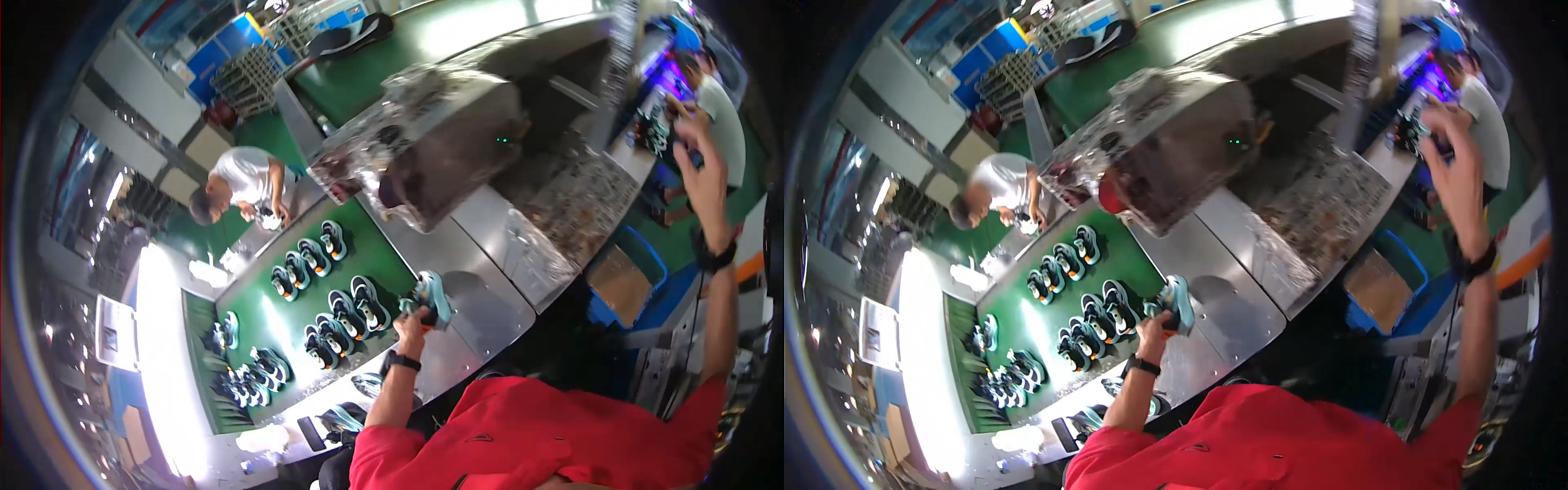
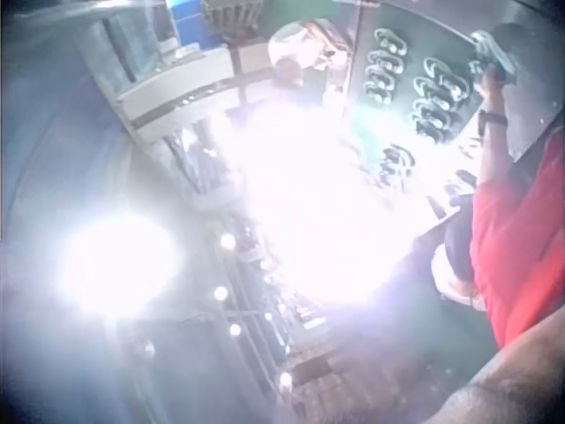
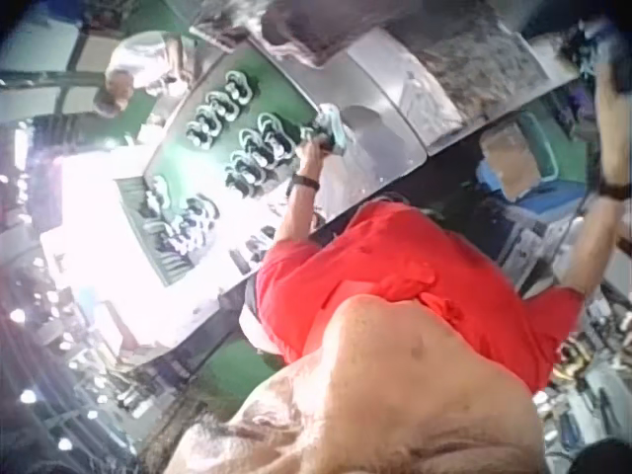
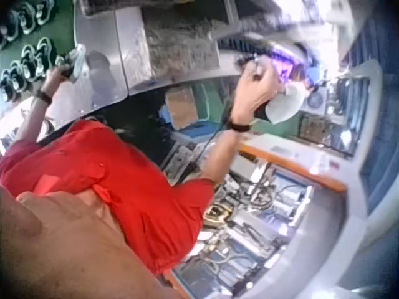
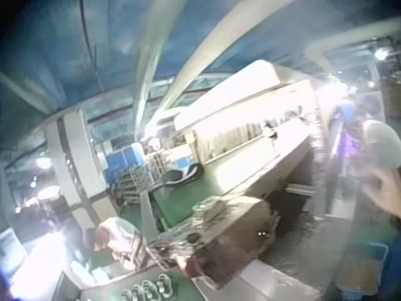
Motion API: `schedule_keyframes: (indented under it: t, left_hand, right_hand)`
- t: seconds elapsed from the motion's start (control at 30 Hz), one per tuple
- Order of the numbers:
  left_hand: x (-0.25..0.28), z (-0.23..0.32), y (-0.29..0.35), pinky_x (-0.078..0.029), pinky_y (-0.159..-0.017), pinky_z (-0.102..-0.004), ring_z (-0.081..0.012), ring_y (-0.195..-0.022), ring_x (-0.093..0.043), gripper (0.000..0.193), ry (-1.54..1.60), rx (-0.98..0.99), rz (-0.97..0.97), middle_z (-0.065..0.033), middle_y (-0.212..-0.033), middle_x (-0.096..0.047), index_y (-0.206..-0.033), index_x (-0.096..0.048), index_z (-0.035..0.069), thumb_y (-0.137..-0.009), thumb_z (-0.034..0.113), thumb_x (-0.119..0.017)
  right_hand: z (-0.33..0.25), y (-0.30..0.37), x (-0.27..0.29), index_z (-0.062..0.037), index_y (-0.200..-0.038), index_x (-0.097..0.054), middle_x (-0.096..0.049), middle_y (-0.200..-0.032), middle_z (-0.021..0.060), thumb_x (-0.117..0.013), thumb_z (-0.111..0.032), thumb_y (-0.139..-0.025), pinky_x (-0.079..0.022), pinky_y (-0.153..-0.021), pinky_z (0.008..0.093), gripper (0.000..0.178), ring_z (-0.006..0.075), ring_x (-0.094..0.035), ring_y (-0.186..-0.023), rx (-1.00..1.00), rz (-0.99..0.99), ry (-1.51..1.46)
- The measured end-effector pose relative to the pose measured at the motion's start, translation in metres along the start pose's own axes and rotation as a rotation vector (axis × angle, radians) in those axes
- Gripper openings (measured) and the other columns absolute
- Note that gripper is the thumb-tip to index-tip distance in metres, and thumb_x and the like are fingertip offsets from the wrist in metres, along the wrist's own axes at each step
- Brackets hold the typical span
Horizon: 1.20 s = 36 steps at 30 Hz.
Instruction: The person is manufacturing shoes by using a lasting machine to shape the upper over a last and then placing them on a conveyor belt.
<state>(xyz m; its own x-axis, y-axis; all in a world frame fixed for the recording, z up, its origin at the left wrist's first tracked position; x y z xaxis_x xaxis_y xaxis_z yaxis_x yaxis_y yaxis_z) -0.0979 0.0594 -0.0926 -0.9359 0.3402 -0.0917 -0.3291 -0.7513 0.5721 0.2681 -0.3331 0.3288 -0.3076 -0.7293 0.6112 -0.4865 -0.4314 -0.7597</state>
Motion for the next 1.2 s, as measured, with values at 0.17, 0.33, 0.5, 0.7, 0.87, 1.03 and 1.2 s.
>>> schedule_keyframes:
  t: [0.17,0.33,0.5,0.7,0.87,1.03,1.2]
  left_hand:
    - [0.068,0.033,-0.155,-0.050,-0.046,-0.0337,-0.0238,-0.063,-0.064,0.034,0.023,-0.100,0.245,-0.0136,-0.084,-0.066,-0.101,-0.063,-0.006,-0.070,0.005,-0.073]
    - [0.067,0.077,-0.299,-0.053,-0.077,-0.0411,-0.0329,-0.083,-0.067,0.050,-0.148,-0.205,0.318,-0.0190,-0.091,-0.069,-0.106,-0.062,-0.006,-0.063,0.016,-0.074]
    - [0.053,0.140,-0.374,-0.048,-0.088,-0.0470,-0.0430,-0.103,-0.060,0.073,-0.603,-0.447,0.508,-0.0257,-0.114,-0.062,-0.133,-0.041,-0.002,-0.070,0.020,-0.070]
    - [0.054,0.128,-0.406,-0.051,-0.082,-0.0464,-0.0402,-0.100,-0.062,0.075,-0.797,-0.491,0.725,-0.0234,-0.122,-0.056,-0.140,-0.034,0.000,-0.078,0.018,-0.070]
    - [0.033,0.130,-0.427,-0.046,-0.098,-0.0447,-0.0395,-0.119,-0.054,0.080,-0.752,-0.507,0.816,-0.0240,-0.139,-0.047,-0.145,-0.031,-0.002,-0.079,0.022,-0.070]
    - [0.098,0.069,-0.424,-0.024,-0.116,-0.0405,-0.0378,-0.136,-0.036,0.086,-0.827,-0.610,0.739,-0.0283,-0.147,-0.035,-0.143,-0.026,-0.012,-0.085,0.035,-0.069]
    - [-0.014,0.074,-0.227,-0.044,-0.096,-0.0342,-0.0217,-0.107,-0.057,0.052,-0.060,-0.566,-0.320,-0.0194,-0.123,-0.059,-0.130,-0.049,-0.012,-0.090,0.019,-0.065]
  right_hand:
    - [-0.108,-0.218,-0.174,-0.0107,-0.131,-0.055,-0.065,-0.123,0.0070,-0.063,-0.009,-0.088,-0.044,-0.098,0.0364,0.045,0.0209,-0.057,-0.116,0.469,-0.232,-0.059]
    - [-0.230,-0.321,-0.292,-0.0074,-0.127,-0.057,-0.065,-0.110,0.0093,-0.072,-0.019,-0.078,-0.049,-0.081,0.0362,0.052,0.0219,-0.061,-0.096,0.471,-0.408,-0.011]
    - [-0.314,-0.345,-0.431,-0.0026,-0.124,-0.057,-0.065,-0.095,0.0116,-0.076,-0.021,-0.073,-0.052,-0.063,0.0361,0.057,0.0208,-0.064,-0.075,0.274,-0.754,-0.190]
    - [-0.356,-0.359,-0.519,-0.0027,-0.123,-0.058,-0.066,-0.093,0.0093,-0.075,-0.019,-0.074,-0.051,-0.059,0.0331,0.054,0.0175,-0.063,-0.071,0.300,-0.839,-0.117]
    - [-0.322,-0.366,-0.487,-0.0029,-0.122,-0.059,-0.066,-0.090,0.0074,-0.075,-0.018,-0.075,-0.050,-0.056,0.0305,0.052,0.0147,-0.062,-0.067,0.251,-0.734,-0.015]
    - [-0.266,-0.346,-0.480,-0.0052,-0.116,-0.064,-0.067,-0.085,0.0057,-0.076,-0.016,-0.078,-0.050,-0.054,0.0276,0.041,0.0125,-0.060,-0.065,0.090,-0.761,-0.452]
    - [-0.197,-0.366,-0.424,-0.0059,-0.114,-0.067,-0.068,-0.106,0.0177,-0.080,-0.040,-0.064,-0.053,-0.083,0.0361,0.062,0.0297,-0.067,-0.094,0.284,-0.315,-0.100]
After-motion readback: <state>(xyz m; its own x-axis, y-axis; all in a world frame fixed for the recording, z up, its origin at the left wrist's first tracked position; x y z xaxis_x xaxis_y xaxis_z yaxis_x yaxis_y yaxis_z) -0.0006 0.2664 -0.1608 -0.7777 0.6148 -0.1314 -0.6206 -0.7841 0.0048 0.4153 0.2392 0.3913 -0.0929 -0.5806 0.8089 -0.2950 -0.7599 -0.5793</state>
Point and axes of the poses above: each hand's wrist, its own y-axis away from the middle knuckle, its own x-axis out of the back of the hand, z = x × y, the point moved 4 cm from there along -y, towards the middle knuckle
